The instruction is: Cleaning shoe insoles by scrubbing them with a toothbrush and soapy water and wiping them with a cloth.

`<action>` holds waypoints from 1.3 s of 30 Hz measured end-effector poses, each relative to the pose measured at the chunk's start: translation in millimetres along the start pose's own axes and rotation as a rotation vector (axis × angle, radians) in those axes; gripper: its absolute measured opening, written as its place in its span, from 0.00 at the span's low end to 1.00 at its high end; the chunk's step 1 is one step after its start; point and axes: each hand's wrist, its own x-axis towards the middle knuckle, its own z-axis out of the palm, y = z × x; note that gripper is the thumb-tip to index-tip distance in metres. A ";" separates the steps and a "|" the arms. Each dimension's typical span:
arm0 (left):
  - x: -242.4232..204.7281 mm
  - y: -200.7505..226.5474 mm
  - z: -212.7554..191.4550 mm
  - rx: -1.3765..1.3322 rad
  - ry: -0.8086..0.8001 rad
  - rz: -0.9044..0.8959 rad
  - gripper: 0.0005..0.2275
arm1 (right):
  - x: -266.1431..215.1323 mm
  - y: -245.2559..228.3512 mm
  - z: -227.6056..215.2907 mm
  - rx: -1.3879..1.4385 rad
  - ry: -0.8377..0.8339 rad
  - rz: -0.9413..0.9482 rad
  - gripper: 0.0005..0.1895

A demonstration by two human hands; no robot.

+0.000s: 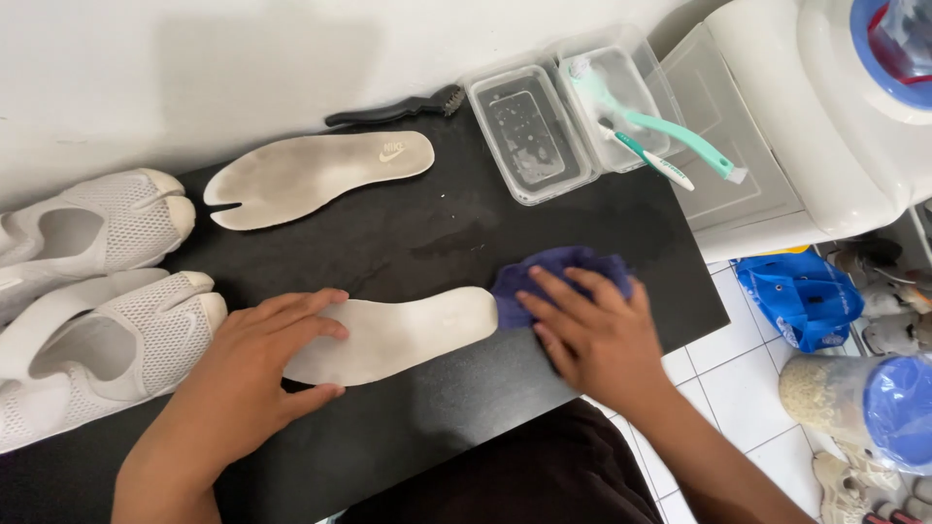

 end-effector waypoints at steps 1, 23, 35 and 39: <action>1.0 0.0 0.8 -0.004 -0.002 0.002 0.21 | -4.1 14.2 2.2 -0.002 -0.004 0.001 0.19; -8.4 3.8 -6.6 0.017 0.029 -0.120 0.19 | 20.4 -28.2 4.2 0.138 0.093 -0.038 0.11; 0.9 10.2 6.1 0.023 0.150 0.089 0.18 | 20.2 63.9 8.8 0.100 0.077 0.127 0.13; 10.3 13.6 21.8 0.024 0.207 0.186 0.19 | 2.9 75.8 14.6 0.001 0.152 0.268 0.13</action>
